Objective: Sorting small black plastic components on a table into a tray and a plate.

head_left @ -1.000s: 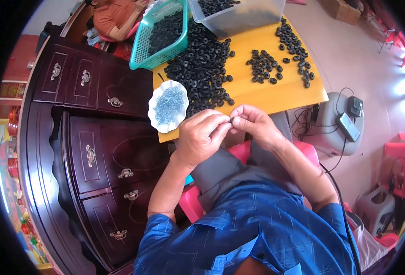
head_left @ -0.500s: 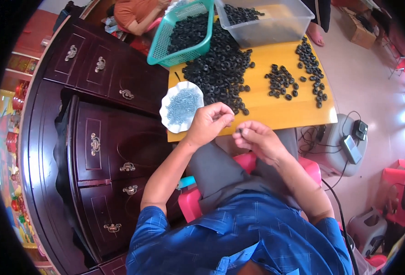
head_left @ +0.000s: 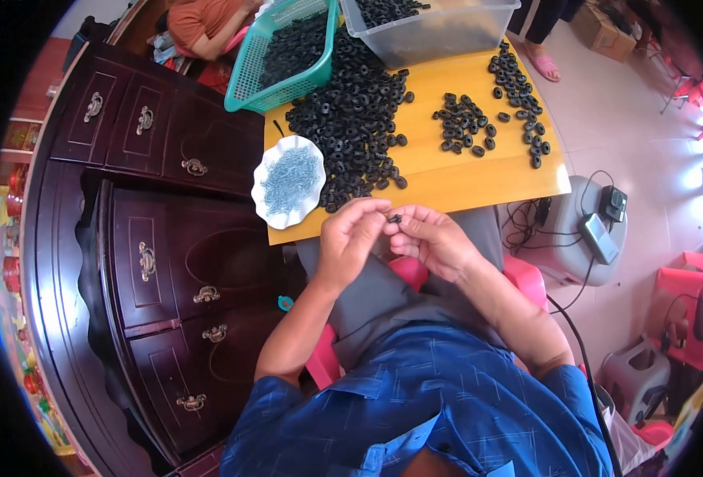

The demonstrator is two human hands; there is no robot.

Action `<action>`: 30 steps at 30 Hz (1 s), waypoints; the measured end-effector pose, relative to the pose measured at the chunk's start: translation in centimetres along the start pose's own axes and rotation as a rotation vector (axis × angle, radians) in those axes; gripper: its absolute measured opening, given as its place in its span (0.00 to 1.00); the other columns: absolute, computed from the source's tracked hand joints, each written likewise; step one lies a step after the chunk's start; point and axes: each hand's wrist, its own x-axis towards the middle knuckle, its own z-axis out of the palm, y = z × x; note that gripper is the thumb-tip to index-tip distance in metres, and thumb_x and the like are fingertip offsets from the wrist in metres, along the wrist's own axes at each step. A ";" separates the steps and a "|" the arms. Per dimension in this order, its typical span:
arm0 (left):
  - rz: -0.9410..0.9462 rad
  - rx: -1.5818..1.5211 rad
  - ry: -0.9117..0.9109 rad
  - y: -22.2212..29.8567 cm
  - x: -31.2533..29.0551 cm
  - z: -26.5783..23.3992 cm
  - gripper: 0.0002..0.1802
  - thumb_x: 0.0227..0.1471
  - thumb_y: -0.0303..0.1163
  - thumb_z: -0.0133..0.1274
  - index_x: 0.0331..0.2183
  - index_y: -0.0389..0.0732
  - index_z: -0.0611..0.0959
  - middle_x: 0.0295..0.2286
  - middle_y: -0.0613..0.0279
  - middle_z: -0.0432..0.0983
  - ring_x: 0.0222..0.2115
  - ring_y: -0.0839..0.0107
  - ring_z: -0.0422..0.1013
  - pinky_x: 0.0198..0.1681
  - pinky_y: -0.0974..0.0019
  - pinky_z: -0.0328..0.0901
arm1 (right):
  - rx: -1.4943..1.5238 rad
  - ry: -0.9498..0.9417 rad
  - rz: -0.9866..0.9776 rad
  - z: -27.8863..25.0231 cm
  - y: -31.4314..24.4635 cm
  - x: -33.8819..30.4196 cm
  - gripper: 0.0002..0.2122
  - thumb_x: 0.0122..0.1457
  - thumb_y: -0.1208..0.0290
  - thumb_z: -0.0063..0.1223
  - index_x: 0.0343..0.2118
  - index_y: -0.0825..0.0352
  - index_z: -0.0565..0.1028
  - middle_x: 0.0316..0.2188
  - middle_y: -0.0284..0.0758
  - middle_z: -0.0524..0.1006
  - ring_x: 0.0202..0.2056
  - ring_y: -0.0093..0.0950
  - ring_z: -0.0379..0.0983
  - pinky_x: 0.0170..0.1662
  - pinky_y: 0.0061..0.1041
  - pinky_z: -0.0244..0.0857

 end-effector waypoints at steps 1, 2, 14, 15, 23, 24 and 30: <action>0.090 0.148 -0.006 0.5 -0.2 0.2 0.12 0.58 0.28 0.55 0.41 0.31 0.81 0.36 0.60 0.78 0.35 0.74 0.75 0.37 0.70 0.73 | -0.003 0.000 0.002 -0.1 0.1 0.0 0.08 0.66 0.73 0.49 0.45 0.68 0.74 0.38 0.36 0.80 0.36 0.23 0.79 0.43 0.23 0.75; 0.160 0.262 -0.012 0.6 -0.1 0.3 0.12 0.52 0.23 0.59 0.41 0.32 0.82 0.35 0.59 0.77 0.34 0.72 0.76 0.33 0.70 0.73 | 0.000 0.002 -0.008 -0.3 0.2 0.0 0.08 0.66 0.73 0.49 0.44 0.68 0.74 0.37 0.35 0.80 0.36 0.23 0.79 0.43 0.22 0.75; 0.275 0.537 0.038 1.7 2.2 -2.2 0.05 0.47 0.22 0.59 0.31 0.36 0.83 0.26 0.59 0.76 0.23 0.69 0.76 0.27 0.68 0.70 | -0.287 0.142 -0.007 0.2 0.3 -0.3 0.07 0.65 0.69 0.51 0.42 0.65 0.75 0.35 0.32 0.80 0.32 0.18 0.76 0.40 0.18 0.72; 0.213 0.560 0.075 1.8 3.1 -3.7 0.05 0.47 0.23 0.59 0.31 0.36 0.83 0.24 0.59 0.76 0.22 0.71 0.75 0.26 0.70 0.69 | -0.286 0.134 -0.001 0.2 0.2 -0.4 0.07 0.65 0.70 0.50 0.41 0.66 0.75 0.35 0.32 0.80 0.33 0.19 0.76 0.42 0.19 0.72; 0.031 0.773 0.404 -4.3 11.4 -19.8 0.09 0.50 0.27 0.59 0.35 0.35 0.85 0.24 0.63 0.81 0.25 0.79 0.75 0.31 0.72 0.69 | -0.288 0.107 0.013 0.8 -0.1 -0.2 0.07 0.65 0.70 0.51 0.42 0.65 0.76 0.36 0.30 0.80 0.32 0.16 0.74 0.41 0.18 0.71; 0.014 0.827 0.421 -4.9 12.2 -20.6 0.09 0.49 0.28 0.59 0.34 0.36 0.86 0.25 0.62 0.82 0.26 0.78 0.76 0.31 0.71 0.70 | -0.285 0.123 0.008 0.9 -0.2 -0.3 0.06 0.65 0.70 0.50 0.41 0.65 0.75 0.36 0.31 0.80 0.32 0.18 0.75 0.41 0.19 0.71; -0.145 0.924 0.375 -7.2 16.9 -21.7 0.11 0.43 0.36 0.59 0.31 0.45 0.88 0.28 0.57 0.83 0.32 0.60 0.80 0.39 0.60 0.72 | -0.269 0.148 -0.014 0.5 -0.8 -0.7 0.07 0.65 0.70 0.52 0.41 0.65 0.75 0.36 0.33 0.80 0.32 0.20 0.76 0.40 0.21 0.72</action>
